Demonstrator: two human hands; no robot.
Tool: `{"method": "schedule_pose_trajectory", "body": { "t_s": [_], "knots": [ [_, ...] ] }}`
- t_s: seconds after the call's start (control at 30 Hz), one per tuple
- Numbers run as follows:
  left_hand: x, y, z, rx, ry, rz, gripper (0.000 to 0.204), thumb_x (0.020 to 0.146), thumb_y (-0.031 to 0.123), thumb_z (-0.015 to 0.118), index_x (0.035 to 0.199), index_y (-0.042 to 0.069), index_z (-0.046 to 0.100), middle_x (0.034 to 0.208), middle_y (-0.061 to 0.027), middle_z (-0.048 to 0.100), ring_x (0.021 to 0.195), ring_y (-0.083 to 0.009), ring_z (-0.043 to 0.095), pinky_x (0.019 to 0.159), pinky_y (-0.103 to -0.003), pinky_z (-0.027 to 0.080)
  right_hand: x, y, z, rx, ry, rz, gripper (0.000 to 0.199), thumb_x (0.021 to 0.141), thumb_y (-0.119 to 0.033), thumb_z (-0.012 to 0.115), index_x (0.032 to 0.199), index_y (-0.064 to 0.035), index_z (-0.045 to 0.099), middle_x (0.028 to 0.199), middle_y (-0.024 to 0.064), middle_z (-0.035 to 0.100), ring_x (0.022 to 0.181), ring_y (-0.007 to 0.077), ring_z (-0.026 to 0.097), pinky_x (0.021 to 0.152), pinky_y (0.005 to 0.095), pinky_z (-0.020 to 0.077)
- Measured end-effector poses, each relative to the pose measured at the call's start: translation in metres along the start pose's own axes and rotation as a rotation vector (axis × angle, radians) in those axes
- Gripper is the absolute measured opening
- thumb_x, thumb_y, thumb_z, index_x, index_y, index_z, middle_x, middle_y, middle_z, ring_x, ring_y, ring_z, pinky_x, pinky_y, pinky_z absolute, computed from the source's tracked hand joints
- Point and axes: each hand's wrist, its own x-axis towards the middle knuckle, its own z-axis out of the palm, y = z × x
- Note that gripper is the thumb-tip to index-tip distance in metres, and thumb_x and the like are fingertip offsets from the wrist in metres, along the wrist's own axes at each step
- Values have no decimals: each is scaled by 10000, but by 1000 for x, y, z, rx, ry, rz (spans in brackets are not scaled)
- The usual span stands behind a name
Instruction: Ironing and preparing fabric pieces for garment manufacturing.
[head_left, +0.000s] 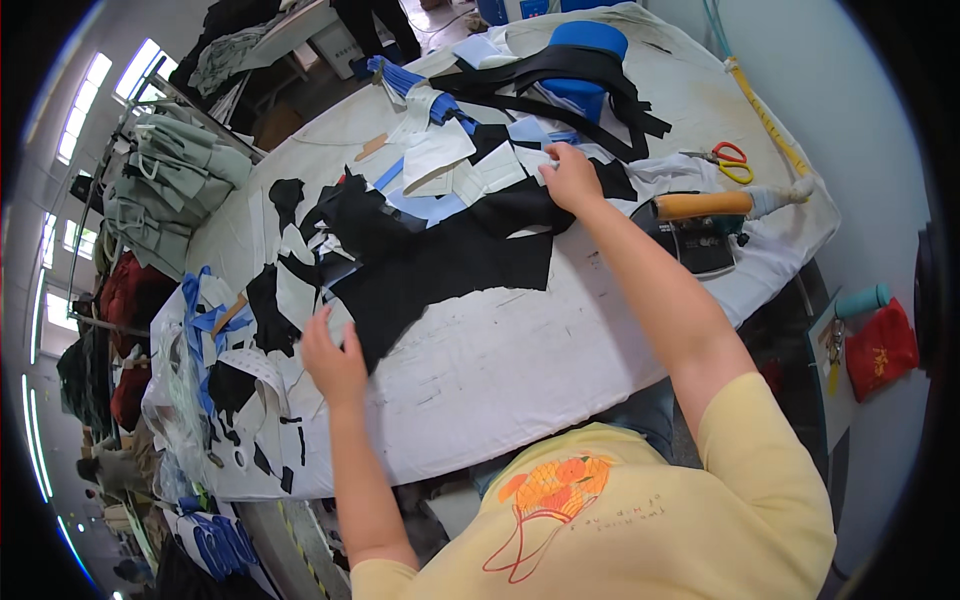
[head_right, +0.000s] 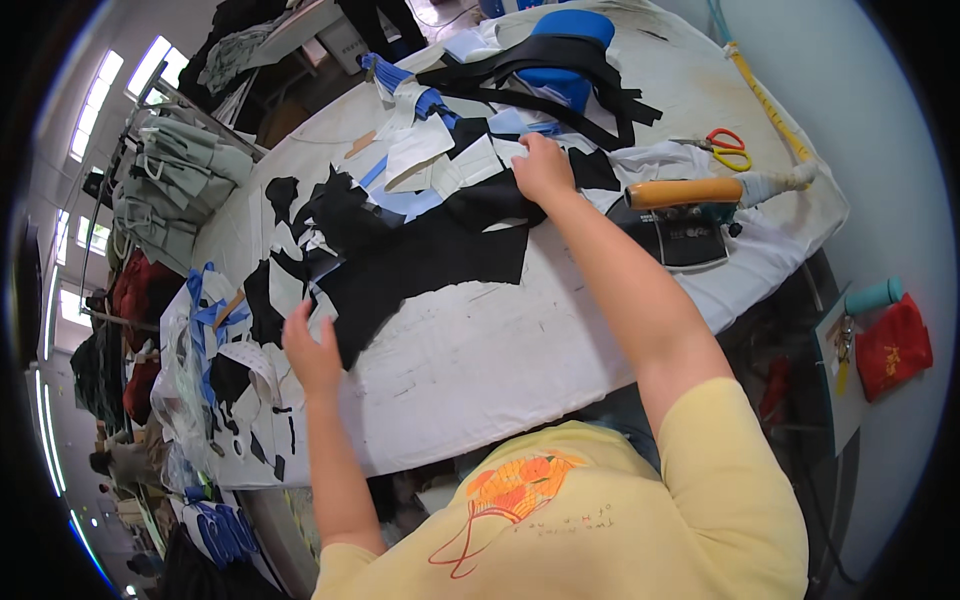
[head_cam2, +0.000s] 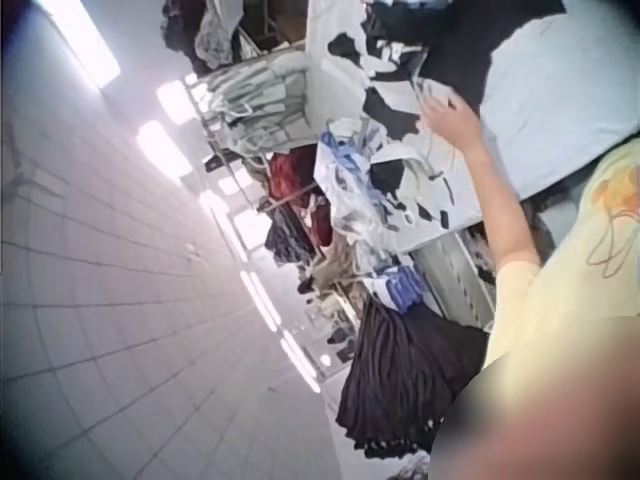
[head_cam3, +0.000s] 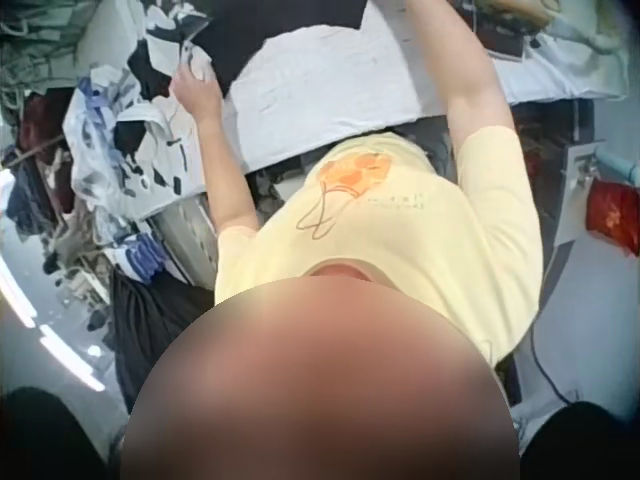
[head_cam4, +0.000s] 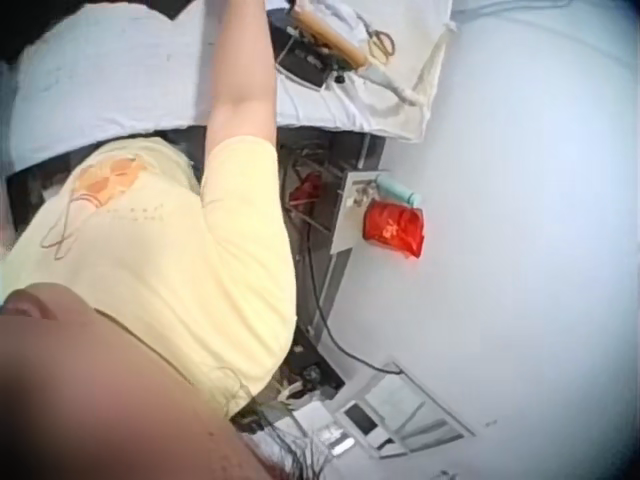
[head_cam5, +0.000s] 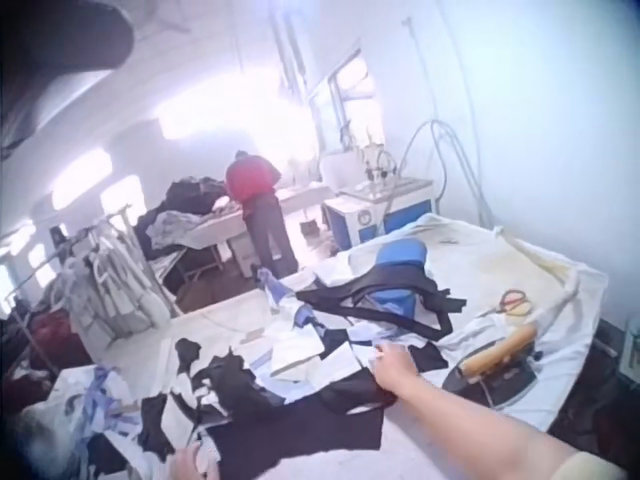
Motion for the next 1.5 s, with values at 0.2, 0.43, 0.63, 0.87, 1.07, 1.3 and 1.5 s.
{"method": "schedule_pose_trajectory", "body": {
  "t_s": [0.2,0.43,0.63,0.87,1.07,1.3,1.5],
  "knots": [
    [-75,53,13,-196,-159,72,263,833,57,645,1095,59,630,1151,-97,625,1096,-309,567,980,-431,414,40,-11,14,-473,1,144,422,719,-223,790,1125,-155,695,1152,105,697,1055,307,661,910,401,522],
    [-72,52,17,-256,-111,30,193,844,57,629,1036,59,641,1136,-83,631,1092,-306,570,969,-427,426,76,-18,-2,-357,-92,64,103,767,-198,701,862,-163,718,977,87,723,940,294,686,841,394,543],
    [-76,51,18,-290,-84,35,171,838,56,626,1009,63,639,1110,-81,640,1064,-306,585,940,-427,443,110,-91,-45,-117,173,-396,137,802,-210,682,891,-108,698,916,129,707,889,338,668,770,415,534],
    [-76,53,16,-315,-93,41,148,835,50,620,983,54,630,1087,-90,646,1056,-317,591,920,-422,457,119,-175,-93,-165,423,-834,192,879,-299,683,1013,-161,693,844,105,709,835,317,690,709,440,536],
    [-76,53,11,-284,-44,71,211,836,46,626,1047,56,625,1151,-102,627,1097,-320,574,960,-427,437,74,-248,-131,-322,474,-894,211,869,-161,577,1024,-77,695,927,186,693,900,362,676,788,474,527],
    [-11,91,-22,-631,80,100,519,836,158,745,1296,54,529,1380,-151,531,1293,-340,484,1086,-417,371,5,-306,-178,-345,464,-1604,156,842,-69,566,926,-101,693,910,95,706,958,281,661,833,413,497],
    [101,172,-101,-1268,240,141,650,821,180,805,1355,-8,485,1378,-128,526,1298,-232,489,1090,-381,371,-90,-333,-174,-234,-90,-1781,119,833,-112,654,939,-122,707,946,63,695,1017,259,627,892,379,480]
  ]
}}
